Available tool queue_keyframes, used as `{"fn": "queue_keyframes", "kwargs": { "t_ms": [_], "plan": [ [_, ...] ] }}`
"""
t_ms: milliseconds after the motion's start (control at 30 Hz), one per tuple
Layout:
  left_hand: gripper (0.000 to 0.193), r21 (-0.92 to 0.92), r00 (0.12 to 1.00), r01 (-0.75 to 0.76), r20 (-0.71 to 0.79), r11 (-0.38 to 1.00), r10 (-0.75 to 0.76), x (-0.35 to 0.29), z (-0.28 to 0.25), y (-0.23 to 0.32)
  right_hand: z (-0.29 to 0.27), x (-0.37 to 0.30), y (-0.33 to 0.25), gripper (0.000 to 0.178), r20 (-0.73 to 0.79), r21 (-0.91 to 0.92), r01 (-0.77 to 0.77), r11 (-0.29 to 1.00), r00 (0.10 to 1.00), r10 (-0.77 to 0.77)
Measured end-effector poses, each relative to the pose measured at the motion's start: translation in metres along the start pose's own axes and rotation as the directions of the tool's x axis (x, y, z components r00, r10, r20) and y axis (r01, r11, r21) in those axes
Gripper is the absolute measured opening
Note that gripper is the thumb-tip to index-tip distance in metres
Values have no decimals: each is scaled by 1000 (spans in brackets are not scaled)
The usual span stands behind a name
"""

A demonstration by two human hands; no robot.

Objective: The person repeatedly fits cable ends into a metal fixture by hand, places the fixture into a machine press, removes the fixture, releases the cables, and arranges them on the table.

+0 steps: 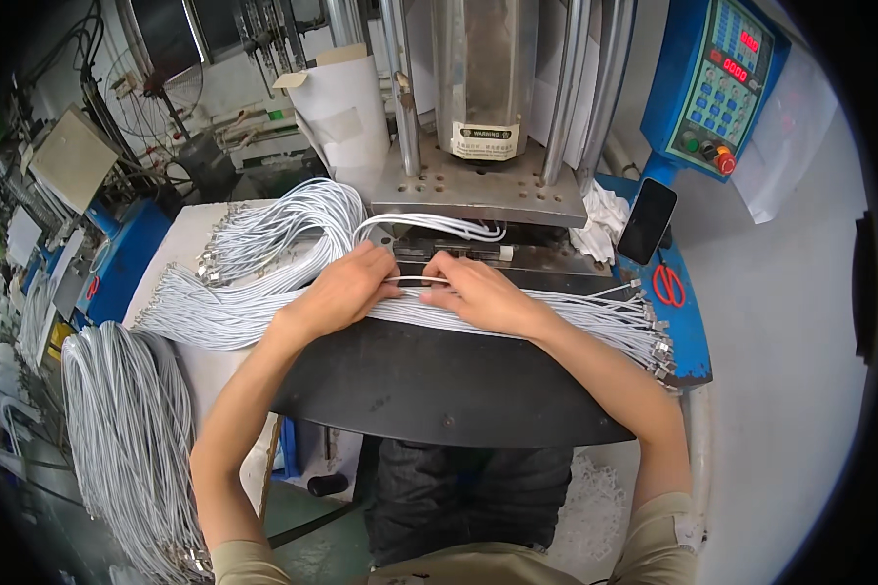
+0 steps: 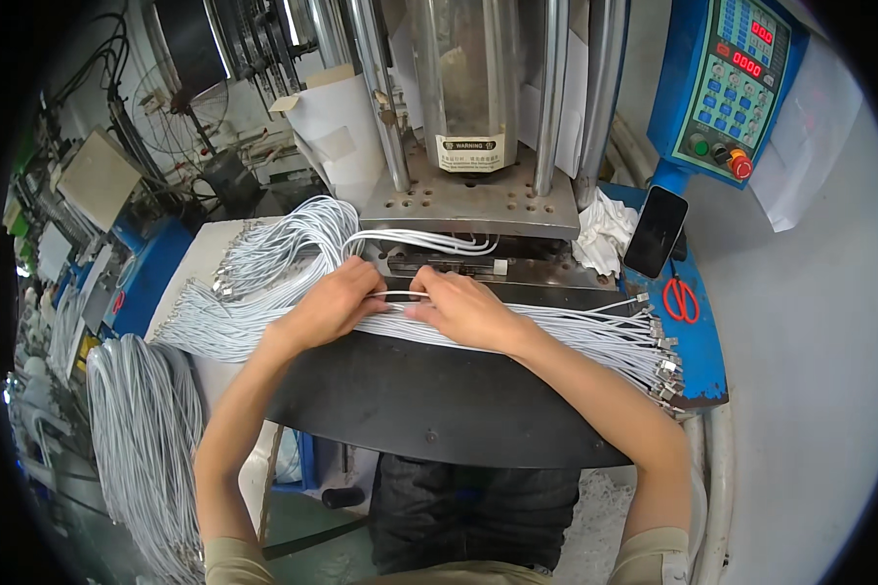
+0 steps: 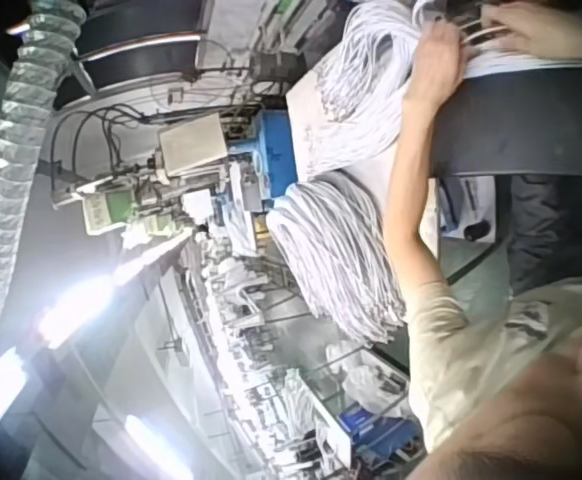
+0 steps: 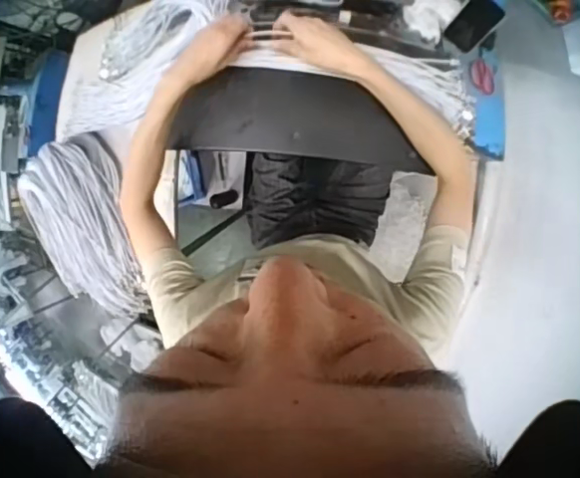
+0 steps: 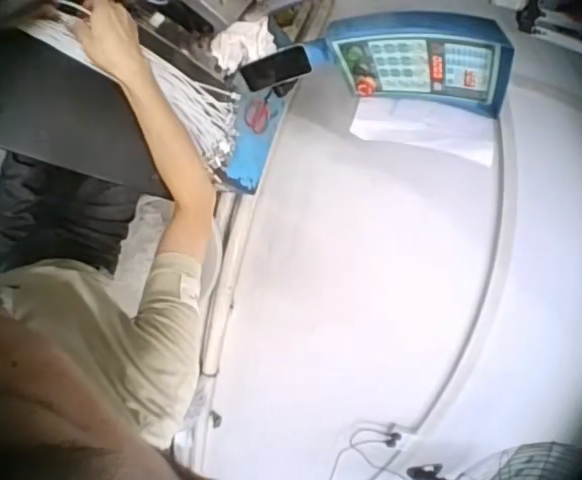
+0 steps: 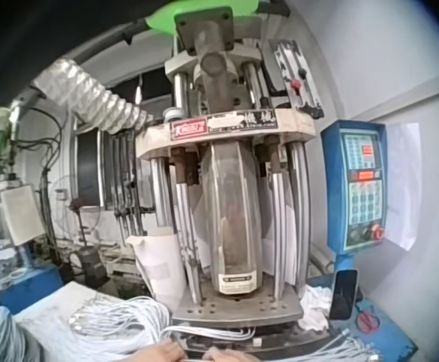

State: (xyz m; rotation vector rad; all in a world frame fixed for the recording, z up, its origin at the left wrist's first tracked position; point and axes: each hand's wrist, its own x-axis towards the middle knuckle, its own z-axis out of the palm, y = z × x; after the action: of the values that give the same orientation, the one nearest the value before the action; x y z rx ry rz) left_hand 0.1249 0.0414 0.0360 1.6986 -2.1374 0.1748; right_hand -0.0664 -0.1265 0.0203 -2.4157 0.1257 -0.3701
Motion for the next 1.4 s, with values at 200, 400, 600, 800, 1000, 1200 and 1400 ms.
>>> {"fn": "queue_keyframes", "kwargs": {
  "t_ms": [200, 400, 600, 800, 1000, 1200, 1400],
  "plan": [
    [23, -122, 998, 60, -10, 991, -62, -3, -5, 3, 19, 4, 9, 20, -115, -139, 104, 985, 986, -120],
    [26, -240, 989, 143, 14, 960, -144, -3, -6, 0, 20, 1, 2, 19, -181, -232, 125, 965, 969, -168],
    [30, 109, 989, 99, 101, 989, -110, 9, -3, 11, 13, 0, 4, 20, -52, -253, 85, 964, 994, -101],
    [27, -57, 979, 175, 114, 983, -168, 8, -14, 5, 14, -4, 4, 17, 1, -365, 87, 927, 996, -93],
    [26, -50, 988, 152, 19, 987, -151, 10, 1, 10, 20, -3, 5, 18, -165, -359, -3, 933, 984, -60],
    [28, -172, 972, 232, 16, 957, -233, 8, -15, 20, 8, -16, 3, 15, -107, -442, -5, 897, 993, -48],
    [24, -254, 973, 185, -92, 949, -214, 15, 11, 40, 8, -22, -14, 18, -89, -539, -22, 842, 996, -31]
  ]
}}
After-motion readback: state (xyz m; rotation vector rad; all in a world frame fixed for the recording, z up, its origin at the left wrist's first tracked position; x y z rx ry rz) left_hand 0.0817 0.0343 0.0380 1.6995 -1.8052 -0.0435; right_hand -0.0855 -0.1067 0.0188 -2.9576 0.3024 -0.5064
